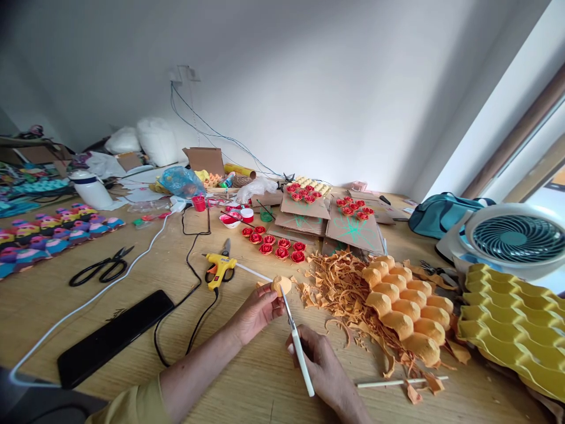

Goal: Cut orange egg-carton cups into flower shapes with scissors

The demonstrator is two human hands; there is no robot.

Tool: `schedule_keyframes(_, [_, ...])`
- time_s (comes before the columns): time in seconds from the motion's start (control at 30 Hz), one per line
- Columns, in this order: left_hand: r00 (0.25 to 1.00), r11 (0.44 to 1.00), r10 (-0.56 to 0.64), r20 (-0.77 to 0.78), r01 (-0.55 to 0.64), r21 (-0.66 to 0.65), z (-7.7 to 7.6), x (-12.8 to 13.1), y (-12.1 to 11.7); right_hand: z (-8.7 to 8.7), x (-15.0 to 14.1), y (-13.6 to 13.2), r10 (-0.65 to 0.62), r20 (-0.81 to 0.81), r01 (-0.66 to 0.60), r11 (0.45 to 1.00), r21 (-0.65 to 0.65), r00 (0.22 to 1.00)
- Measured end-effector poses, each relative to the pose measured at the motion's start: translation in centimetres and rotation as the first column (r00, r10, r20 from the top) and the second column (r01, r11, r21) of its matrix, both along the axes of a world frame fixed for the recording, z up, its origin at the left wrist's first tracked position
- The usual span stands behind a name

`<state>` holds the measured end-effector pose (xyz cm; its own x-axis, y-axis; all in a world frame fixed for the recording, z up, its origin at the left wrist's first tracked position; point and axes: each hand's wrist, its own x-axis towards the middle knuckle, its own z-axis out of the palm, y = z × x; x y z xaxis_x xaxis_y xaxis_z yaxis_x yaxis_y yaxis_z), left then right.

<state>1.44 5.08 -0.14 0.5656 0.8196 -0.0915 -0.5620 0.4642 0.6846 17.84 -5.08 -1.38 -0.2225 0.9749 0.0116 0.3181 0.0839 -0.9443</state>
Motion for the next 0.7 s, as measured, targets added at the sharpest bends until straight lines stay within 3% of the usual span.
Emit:
schedule_keyframes(0.23, [1.0, 0.999, -0.024, 0.007, 0.024, 0.026, -0.68, 0.02, 0.16, -0.19, -0.05, -0.07, 0.007, -0.003, -0.007, 1.0, -0.007, 1.0])
schedule_keyframes(0.53, [1.0, 0.999, -0.009, -0.024, 0.011, 0.048, -0.19, -0.07, -0.01, -0.4, -0.24, -0.2, 0.023, -0.043, -0.024, 0.999, -0.023, 0.999])
schedule_keyframes(0.7, [0.999, 1.0, -0.01, -0.033, 0.011, 0.025, -0.54, 0.02, 0.14, -0.13, -0.19, 0.02, -0.045, 0.022, 0.045, 0.999, 0.001, 0.999])
